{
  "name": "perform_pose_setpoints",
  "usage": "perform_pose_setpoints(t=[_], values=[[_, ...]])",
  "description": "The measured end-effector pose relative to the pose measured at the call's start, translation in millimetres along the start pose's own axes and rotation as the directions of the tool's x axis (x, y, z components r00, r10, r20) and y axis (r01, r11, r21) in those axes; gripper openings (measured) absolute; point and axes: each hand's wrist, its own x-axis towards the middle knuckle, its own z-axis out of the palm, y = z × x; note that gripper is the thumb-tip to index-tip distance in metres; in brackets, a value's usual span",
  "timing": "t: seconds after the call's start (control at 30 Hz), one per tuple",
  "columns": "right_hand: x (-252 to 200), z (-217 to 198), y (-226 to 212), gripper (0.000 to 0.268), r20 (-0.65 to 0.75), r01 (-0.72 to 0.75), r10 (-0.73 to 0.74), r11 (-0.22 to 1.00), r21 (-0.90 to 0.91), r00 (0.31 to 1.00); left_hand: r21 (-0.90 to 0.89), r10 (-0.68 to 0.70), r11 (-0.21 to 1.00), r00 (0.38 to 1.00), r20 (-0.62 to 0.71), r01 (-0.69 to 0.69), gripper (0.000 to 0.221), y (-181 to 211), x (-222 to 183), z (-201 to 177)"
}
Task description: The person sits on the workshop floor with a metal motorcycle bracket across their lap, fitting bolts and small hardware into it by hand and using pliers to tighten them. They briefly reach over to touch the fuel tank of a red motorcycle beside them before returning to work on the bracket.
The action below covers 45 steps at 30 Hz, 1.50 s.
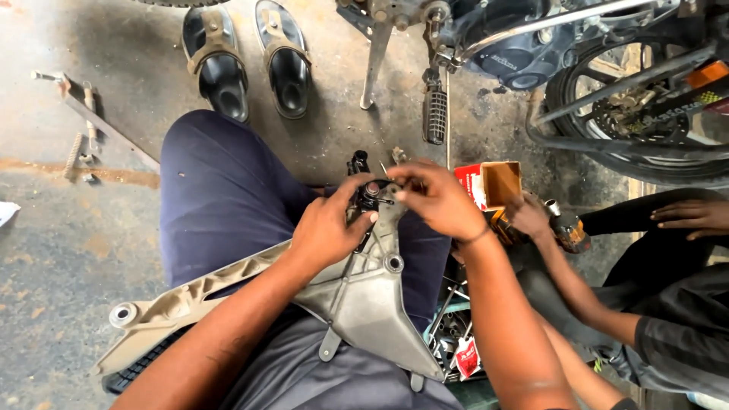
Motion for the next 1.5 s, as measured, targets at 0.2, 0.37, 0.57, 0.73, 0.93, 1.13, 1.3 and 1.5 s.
perform_pose_setpoints(t=[0.2, 0.37, 0.57, 0.73, 0.93, 1.13, 1.3, 1.5], values=[[-54, 3, 12, 0.033, -0.003, -0.275, 0.331, 0.788, 0.550, 0.944, 0.051, 0.040, 0.998, 0.999, -0.017, -0.040, 0.057, -3, -1, 3], [-72, 27, 24, 0.019, -0.183, -0.065, 0.200, 0.826, 0.560, 0.963, -0.053, -0.105, 0.993, 0.994, 0.022, 0.106, 0.043, 8, 2, -1], [-64, 43, 13, 0.014, -0.421, 0.142, -0.046, 0.969, 0.202, 0.906, -0.041, -0.260, 0.965, 0.964, -0.053, 0.258, 0.030, 15, 6, 4], [-47, 60, -18, 0.016, -0.569, 0.102, -0.158, 0.986, -0.129, 0.807, -0.105, -0.329, 0.940, 0.944, -0.033, 0.324, 0.030, 13, 5, 5], [-41, 75, -29, 0.015, -0.533, 0.161, -0.354, 0.913, -0.374, 0.769, -0.096, -0.156, 0.985, 0.979, -0.131, 0.144, 0.029, 6, 2, 8], [-40, 82, -32, 0.015, -0.546, 0.188, -0.377, 0.910, -0.370, 0.749, -0.061, -0.226, 0.973, 0.970, -0.088, 0.222, 0.029, 10, 3, 6], [-37, 84, -38, 0.016, -0.553, 0.160, -0.362, 0.911, -0.379, 0.750, -0.074, -0.171, 0.984, 0.978, -0.116, 0.163, 0.028, 3, 2, 9], [-36, 87, -40, 0.017, -0.537, 0.198, -0.447, 0.867, -0.458, 0.715, -0.043, -0.216, 0.976, 0.972, -0.096, 0.212, 0.029, 5, 3, 7]])
